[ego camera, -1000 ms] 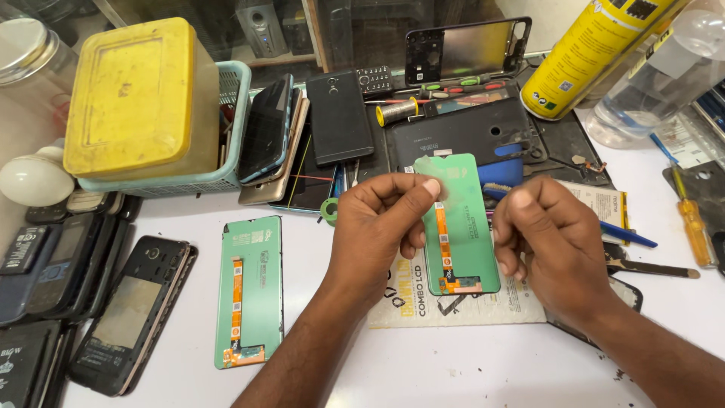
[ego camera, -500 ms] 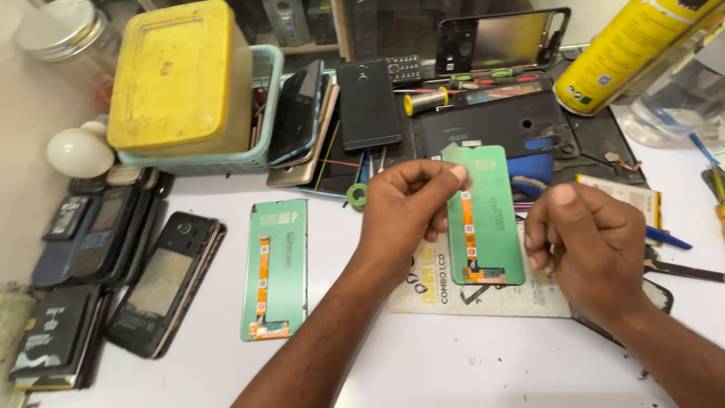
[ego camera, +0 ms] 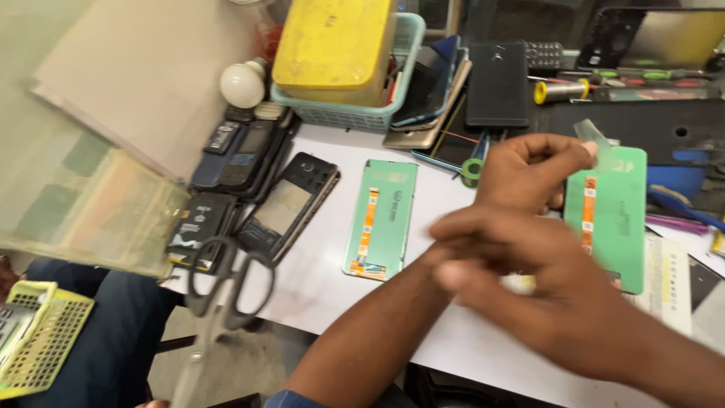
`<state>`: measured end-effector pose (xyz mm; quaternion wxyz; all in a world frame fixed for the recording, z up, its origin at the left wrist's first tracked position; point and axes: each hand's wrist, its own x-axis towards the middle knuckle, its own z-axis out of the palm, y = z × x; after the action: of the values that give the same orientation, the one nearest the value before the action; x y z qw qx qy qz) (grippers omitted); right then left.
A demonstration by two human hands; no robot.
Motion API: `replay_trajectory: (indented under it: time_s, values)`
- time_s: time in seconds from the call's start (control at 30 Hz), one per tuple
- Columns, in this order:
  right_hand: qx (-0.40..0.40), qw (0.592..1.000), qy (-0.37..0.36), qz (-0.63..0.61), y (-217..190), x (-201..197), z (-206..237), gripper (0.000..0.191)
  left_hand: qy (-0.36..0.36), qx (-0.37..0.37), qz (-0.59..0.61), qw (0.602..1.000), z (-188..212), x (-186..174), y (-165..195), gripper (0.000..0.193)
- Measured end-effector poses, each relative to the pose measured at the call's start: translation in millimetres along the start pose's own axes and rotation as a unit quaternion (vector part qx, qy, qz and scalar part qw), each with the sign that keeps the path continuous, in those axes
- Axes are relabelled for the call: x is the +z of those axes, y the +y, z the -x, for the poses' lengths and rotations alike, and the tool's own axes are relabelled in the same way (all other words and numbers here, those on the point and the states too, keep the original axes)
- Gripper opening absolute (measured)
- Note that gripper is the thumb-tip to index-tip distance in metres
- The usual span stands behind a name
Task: The person applies adhesive tape to the edges of a green smartphone LCD panel, then inspects a black phone chassis. The person uses scissors to trim the tape and handles both the LCD and chassis with both hands.
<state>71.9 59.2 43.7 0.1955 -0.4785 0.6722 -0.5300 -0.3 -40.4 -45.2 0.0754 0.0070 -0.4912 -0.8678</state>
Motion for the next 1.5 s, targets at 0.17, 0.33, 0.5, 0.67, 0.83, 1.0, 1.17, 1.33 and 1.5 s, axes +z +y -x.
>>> replay_trajectory:
  time_s: [0.17, 0.33, 0.5, 0.67, 0.83, 1.0, 1.17, 1.33, 1.5]
  values:
    - [-0.269, 0.931, -0.002, 0.247, -33, 67, -65, 0.041, 0.000, 0.000, -0.028, 1.000, 0, -3, 2, 0.024]
    - [-0.362, 0.861, 0.002, 0.358, -51, 84, -85, 0.035, 0.003, -0.007, -0.058, 0.998, 0, -5, 2, 0.024]
    - [-0.399, 0.800, 0.039, 0.446, -51, 72, -85, 0.026, 0.002, 0.017, -0.052, 0.999, -6, 0, 4, 0.022]
    - [-0.323, 0.793, 0.012, 0.516, -36, 20, -35, 0.034, -0.003, -0.023, -0.030, 0.999, -6, 3, 10, 0.021]
    - [-0.149, 0.829, 0.059, 0.536, -16, -43, 44, 0.057, -0.039, -0.017, -0.032, 0.999, -1, 17, 23, 0.019]
    - [0.231, 0.902, 0.323, 0.169, 19, -62, 133, 0.043, -0.082, -0.034, -0.059, 0.994, 8, 34, 33, 0.020]
    - [0.085, 0.846, 0.386, -0.358, 56, -73, 174, 0.045, -0.170, -0.053, -0.003, 0.984, 11, 44, 32, 0.019]
    - [-0.010, 0.782, 0.285, -0.554, 65, -65, 169, 0.045, -0.234, -0.050, 0.033, 0.970, 11, 49, 27, 0.016]
    - [0.220, 0.831, 0.361, -0.360, 68, -55, 160, 0.046, -0.204, -0.041, -0.007, 0.978, 13, 51, 23, 0.016]
